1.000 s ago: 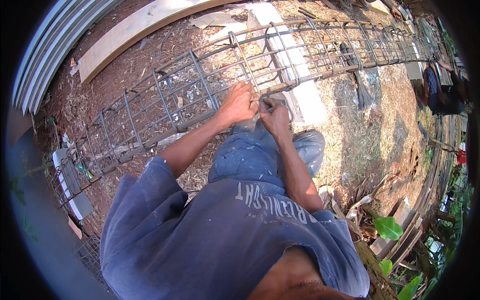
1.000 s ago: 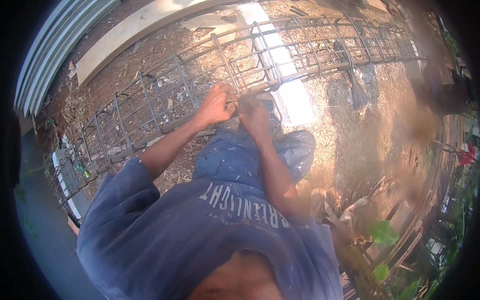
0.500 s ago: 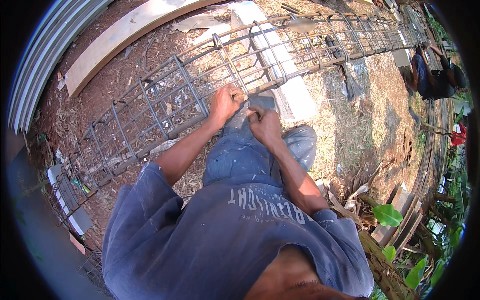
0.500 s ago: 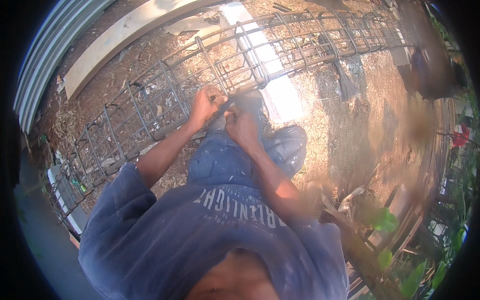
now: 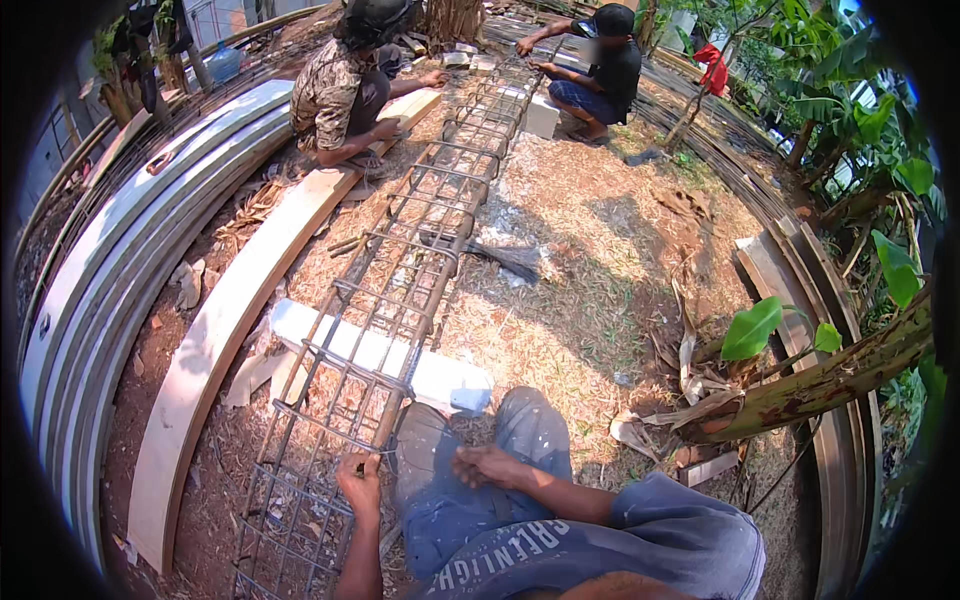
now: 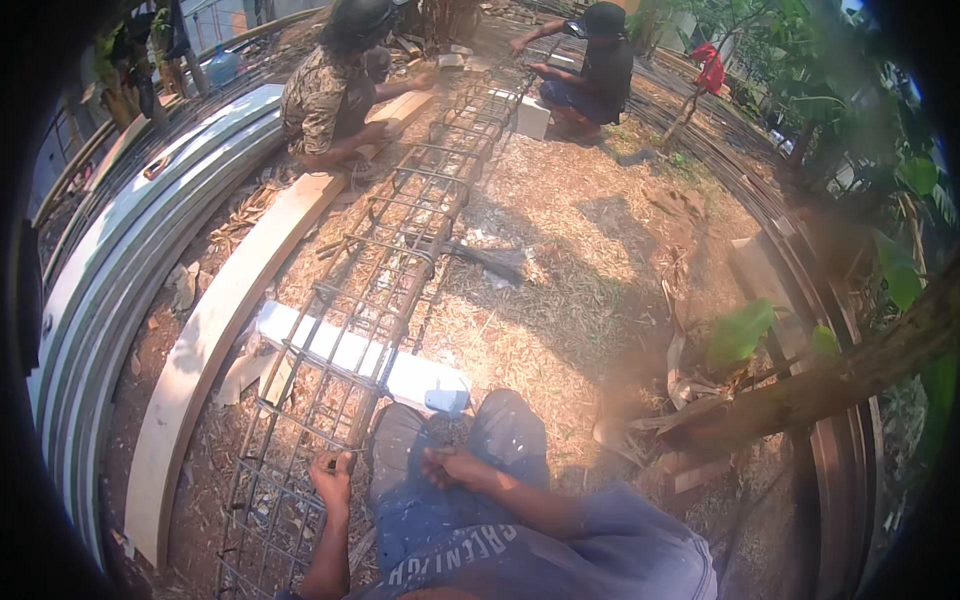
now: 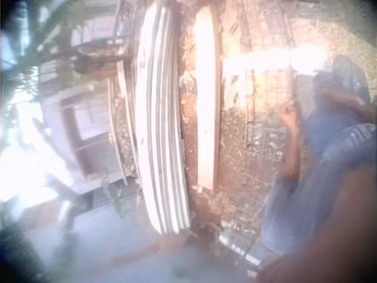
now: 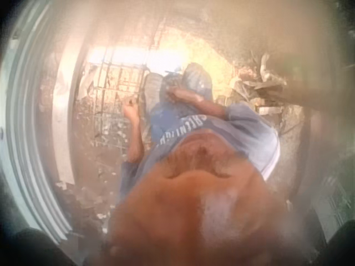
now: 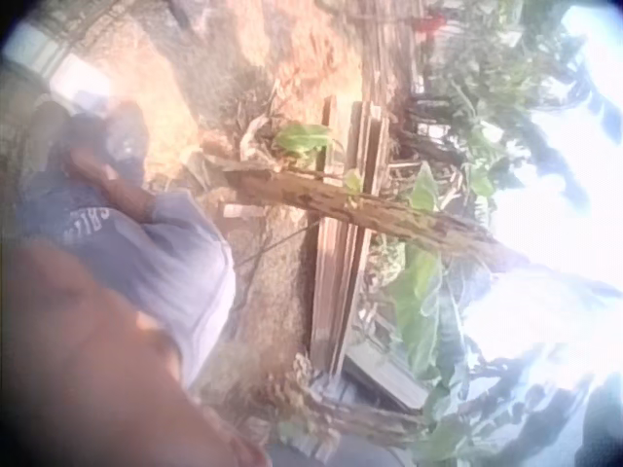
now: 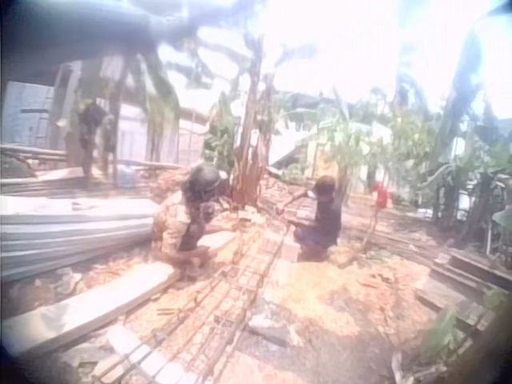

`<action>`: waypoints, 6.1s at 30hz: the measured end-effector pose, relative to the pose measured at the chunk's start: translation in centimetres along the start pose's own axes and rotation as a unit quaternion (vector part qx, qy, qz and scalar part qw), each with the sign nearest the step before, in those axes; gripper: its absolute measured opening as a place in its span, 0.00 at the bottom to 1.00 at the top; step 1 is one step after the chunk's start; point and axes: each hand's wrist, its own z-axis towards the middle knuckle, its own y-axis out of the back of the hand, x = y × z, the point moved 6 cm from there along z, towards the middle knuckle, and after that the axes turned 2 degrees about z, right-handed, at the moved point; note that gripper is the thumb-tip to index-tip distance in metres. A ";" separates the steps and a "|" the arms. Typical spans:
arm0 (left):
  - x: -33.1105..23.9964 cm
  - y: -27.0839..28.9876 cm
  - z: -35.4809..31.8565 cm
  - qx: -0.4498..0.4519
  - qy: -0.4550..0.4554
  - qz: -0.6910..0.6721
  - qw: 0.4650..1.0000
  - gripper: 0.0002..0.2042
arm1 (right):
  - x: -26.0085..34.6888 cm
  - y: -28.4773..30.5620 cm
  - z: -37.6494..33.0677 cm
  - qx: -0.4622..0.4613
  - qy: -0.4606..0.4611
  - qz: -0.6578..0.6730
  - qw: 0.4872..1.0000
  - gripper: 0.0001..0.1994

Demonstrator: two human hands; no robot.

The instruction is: The person sits on the ground and uses pliers to twist wire ties around intersecting rebar rods, securing a rebar mesh grid. They repeatedly pick up wire ties, wrap them around the intersections, and twist them to fasten the structure.

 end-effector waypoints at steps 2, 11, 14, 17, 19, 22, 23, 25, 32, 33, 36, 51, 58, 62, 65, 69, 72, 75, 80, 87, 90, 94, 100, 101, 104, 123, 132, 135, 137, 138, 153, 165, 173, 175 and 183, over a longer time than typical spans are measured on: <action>0.1 -1.1 0.0 0.017 -0.021 0.000 1.000 0.08 | 1.5 12.9 -3.2 -0.354 0.193 -0.181 0.897 0.13; 3.2 -0.5 0.1 0.031 -0.037 0.004 0.999 0.08 | -14.5 31.9 -7.0 -0.620 -0.096 -0.372 0.684 0.28; 4.9 0.4 -0.4 0.025 0.032 -0.028 0.999 0.07 | -13.9 29.7 -5.0 -0.568 -0.072 -0.404 0.714 0.28; 3.8 0.8 -0.3 0.013 0.040 -0.002 0.999 0.08 | -13.5 28.8 -4.6 -0.551 -0.048 -0.421 0.719 0.28; 2.2 0.4 -0.2 0.019 0.028 0.006 0.999 0.08 | -13.8 28.6 -5.2 -0.553 -0.026 -0.426 0.716 0.28; 0.9 -1.4 0.6 0.016 0.054 -0.017 0.998 0.08 | -15.2 27.8 -7.4 -0.571 0.014 -0.423 0.704 0.28; 1.0 -2.0 1.3 0.019 0.027 -0.018 0.999 0.09 | -14.8 27.8 -7.6 -0.572 0.029 -0.424 0.701 0.28; 2.3 -0.4 0.4 0.027 0.036 -0.009 0.999 0.10 | -14.0 26.9 -6.8 -0.550 0.028 -0.446 0.706 0.27; 0.1 -1.7 0.2 0.082 0.015 0.044 0.996 0.14 | -24.1 23.2 -5.3 -0.498 0.043 -0.402 0.767 0.19; 0.5 -1.1 0.3 0.087 0.010 0.052 0.995 0.14 | -25.9 22.9 -5.4 -0.433 0.012 -0.355 0.829 0.18; 0.9 -0.5 0.9 0.104 0.003 0.036 0.994 0.15 | -27.2 25.7 -8.7 -0.589 -0.010 -0.167 0.791 0.14; 2.6 0.3 -0.9 0.128 0.079 0.041 0.988 0.11 | -40.1 28.3 -28.8 -0.665 -0.326 -0.158 0.653 0.48; 0.0 -0.8 1.7 0.062 0.086 0.011 0.994 0.07 | -37.9 36.5 -23.4 -0.551 -0.254 -0.259 0.751 0.47; 3.9 0.2 0.4 0.013 0.076 0.001 0.997 0.06 | -31.3 38.4 -20.5 -0.569 -0.202 -0.300 0.739 0.44; 1.6 -0.2 -0.1 -0.025 0.057 0.043 0.997 0.07 | -26.9 38.6 -19.1 -0.578 -0.158 -0.318 0.734 0.42; 2.4 -0.3 -1.3 -0.038 0.097 0.126 0.987 0.10 | -20.6 38.5 -18.2 -0.584 -0.086 -0.362 0.721 0.39; -0.5 -0.5 -0.9 -0.025 -0.025 0.213 0.976 0.11 | -16.5 37.8 -19.0 -0.595 -0.018 -0.368 0.714 0.37; -1.2 -0.6 -1.3 -0.022 -0.035 0.184 0.982 0.11 | -11.7 36.7 -21.4 -0.614 0.076 -0.374 0.691 0.35; -1.9 -0.4 -1.7 -0.024 -0.019 0.193 0.981 0.11 | 0.4 33.4 -25.5 -0.617 0.355 -0.274 0.647 0.32; -1.5 -1.6 -1.5 0.042 -0.008 0.173 0.984 0.11 | 19.9 20.0 -28.7 -0.358 0.618 -0.018 0.699 0.32; -2.0 -1.1 -1.4 0.009 -0.028 0.187 0.982 0.11 | 25.3 15.2 -30.1 -0.152 0.698 0.116 0.690 0.31; -1.8 -0.4 -1.3 -0.009 -0.026 0.202 0.979 0.11 | 28.4 11.9 -30.3 -0.030 0.707 0.227 0.669 0.30; -1.9 -0.7 -1.4 -0.032 -0.081 0.233 0.969 0.12 | 27.3 13.8 -26.3 0.063 0.710 0.215 0.668 0.25; -2.1 -0.6 -1.3 -0.025 -0.085 0.237 0.967 0.12 | 26.7 13.6 -26.0 0.033 0.706 0.234 0.668 0.23; -1.8 -1.1 -1.6 -0.012 -0.091 0.229 0.969 0.14 | 26.3 17.0 -25.8 0.002 0.736 0.179 0.652 0.23; -6.2 -3.8 -7.2 -0.193 0.097 -0.066 0.974 0.10 | 17.5 0.9 -13.0 0.009 0.300 0.033 0.953 0.17; -0.9 -7.9 -7.0 -0.118 0.394 -0.445 0.796 0.12 | 13.3 -10.0 -6.4 0.007 0.084 -0.811 0.579 0.28; -0.7 -7.8 -6.9 -0.087 0.411 -0.485 0.767 0.12 | 12.4 -10.0 -4.2 0.027 0.124 -0.858 0.498 0.33; -0.9 -7.1 -6.8 -0.068 0.415 -0.495 0.761 0.12 | 11.9 -9.4 -3.6 0.056 0.201 -0.850 0.483 0.37; -1.0 -6.6 -6.7 -0.063 0.418 -0.493 0.760 0.13 | 11.8 -9.6 -3.5 0.041 0.195 -0.861 0.468 0.38; -0.5 -6.5 -7.0 -0.039 0.405 -0.531 0.744 0.14 | 12.6 -12.2 -3.8 0.013 0.186 -0.939 0.289 0.41; -7.5 -4.3 -5.6 -0.063 -0.198 0.132 0.969 0.21 | 11.3 -8.3 -2.7 0.114 -0.125 -0.600 0.782 0.20; -8.0 -6.8 -1.1 -0.081 -0.198 0.058 0.975 0.21 | 15.2 -16.1 -9.7 -0.027 0.221 -0.965 0.137 0.45; -8.6 -6.5 -0.8 -0.123 -0.165 0.019 0.978 0.19 | 16.0 -16.7 -9.4 -0.033 0.306 -0.951 0.024 0.36; -8.8 -4.8 1.8 -0.175 -0.003 -0.022 0.984 0.13 | 19.3 -21.5 -7.6 0.094 0.321 -0.942 -0.031 0.27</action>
